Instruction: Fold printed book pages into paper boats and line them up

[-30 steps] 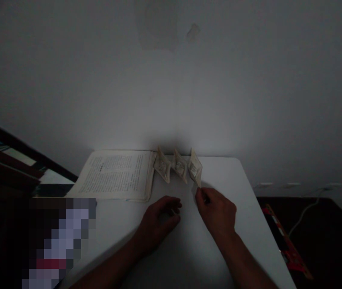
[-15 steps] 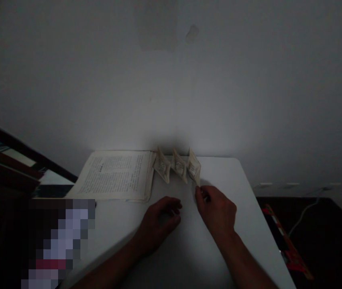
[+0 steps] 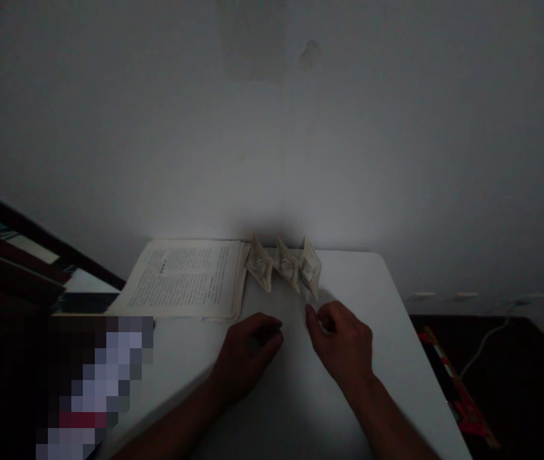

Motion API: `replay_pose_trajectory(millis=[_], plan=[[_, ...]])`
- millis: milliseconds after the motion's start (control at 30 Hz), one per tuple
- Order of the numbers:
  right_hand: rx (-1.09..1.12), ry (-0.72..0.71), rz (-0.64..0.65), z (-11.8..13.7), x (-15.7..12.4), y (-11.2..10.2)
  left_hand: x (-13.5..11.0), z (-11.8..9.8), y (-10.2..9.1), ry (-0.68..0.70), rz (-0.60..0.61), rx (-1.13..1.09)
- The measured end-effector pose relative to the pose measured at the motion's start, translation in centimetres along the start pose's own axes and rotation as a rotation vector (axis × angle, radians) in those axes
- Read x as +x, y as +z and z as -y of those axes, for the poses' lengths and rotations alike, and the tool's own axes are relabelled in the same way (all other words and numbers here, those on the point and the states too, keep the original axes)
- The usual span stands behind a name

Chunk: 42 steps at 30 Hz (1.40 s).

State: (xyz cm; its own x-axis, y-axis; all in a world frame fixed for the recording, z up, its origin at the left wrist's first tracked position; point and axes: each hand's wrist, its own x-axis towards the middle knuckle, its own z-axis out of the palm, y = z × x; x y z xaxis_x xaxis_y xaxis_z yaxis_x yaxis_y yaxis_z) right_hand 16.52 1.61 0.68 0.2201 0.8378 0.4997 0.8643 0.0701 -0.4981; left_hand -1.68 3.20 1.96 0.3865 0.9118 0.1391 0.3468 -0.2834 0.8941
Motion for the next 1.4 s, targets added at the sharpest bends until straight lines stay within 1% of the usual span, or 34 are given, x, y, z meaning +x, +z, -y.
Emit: replay_pose_trajectory(millis=[67,167,233,300,400,467,533,600,733,867,967,1033,1067,1133,1267,1333,1400], plan=[[0.044,-0.072,0.030,0.1,-0.4,0.1,0.2,0.3,-0.2,0.018,-0.044,0.113],[0.108,-0.193,0.126,0.3,-1.1,0.3,0.4,0.6,-0.4,0.029,-0.094,0.201],[0.121,-0.251,0.201,0.4,-1.4,0.6,0.4,0.7,-0.4,0.025,-0.098,0.215],[0.112,-0.271,0.268,0.5,-1.6,0.8,0.3,0.9,-0.2,0.025,-0.088,0.233],[0.102,-0.249,0.358,0.6,-1.4,1.0,0.1,1.2,0.0,0.065,-0.081,0.288],[0.120,-0.211,0.401,0.6,-1.3,1.1,0.1,1.4,0.2,0.138,-0.083,0.331],[0.147,-0.164,0.417,0.5,-1.1,1.1,0.0,1.6,0.3,0.213,-0.071,0.373],[0.178,-0.127,0.423,0.5,-1.1,1.1,0.0,1.8,0.3,0.256,-0.046,0.420],[0.221,-0.077,0.443,0.5,-1.0,1.2,0.0,2.0,0.4,0.277,0.016,0.497],[0.208,-0.059,0.435,0.7,-0.9,1.3,0.1,2.2,0.5,0.286,0.069,0.535],[0.203,-0.053,0.424,0.6,-0.8,1.5,0.3,2.3,0.4,0.272,0.086,0.556],[0.200,-0.042,0.425,0.5,-0.8,1.6,0.6,2.1,-0.1,0.249,0.065,0.564],[0.196,-0.036,0.426,0.5,-0.8,1.6,0.7,2.0,-0.6,0.231,0.049,0.572],[0.186,-0.027,0.434,0.5,-0.8,1.7,1.0,1.7,-1.8,0.167,-0.024,0.623],[0.187,-0.022,0.447,0.5,-0.8,1.8,1.5,1.5,-4.8,-0.009,-0.157,0.809],[0.183,-0.034,0.446,0.6,-0.8,1.8,1.5,1.8,-5.9,-0.059,-0.164,0.864],[0.168,-0.043,0.444,0.6,-0.8,1.9,1.4,2.1,-6.6,-0.115,-0.164,0.889]])
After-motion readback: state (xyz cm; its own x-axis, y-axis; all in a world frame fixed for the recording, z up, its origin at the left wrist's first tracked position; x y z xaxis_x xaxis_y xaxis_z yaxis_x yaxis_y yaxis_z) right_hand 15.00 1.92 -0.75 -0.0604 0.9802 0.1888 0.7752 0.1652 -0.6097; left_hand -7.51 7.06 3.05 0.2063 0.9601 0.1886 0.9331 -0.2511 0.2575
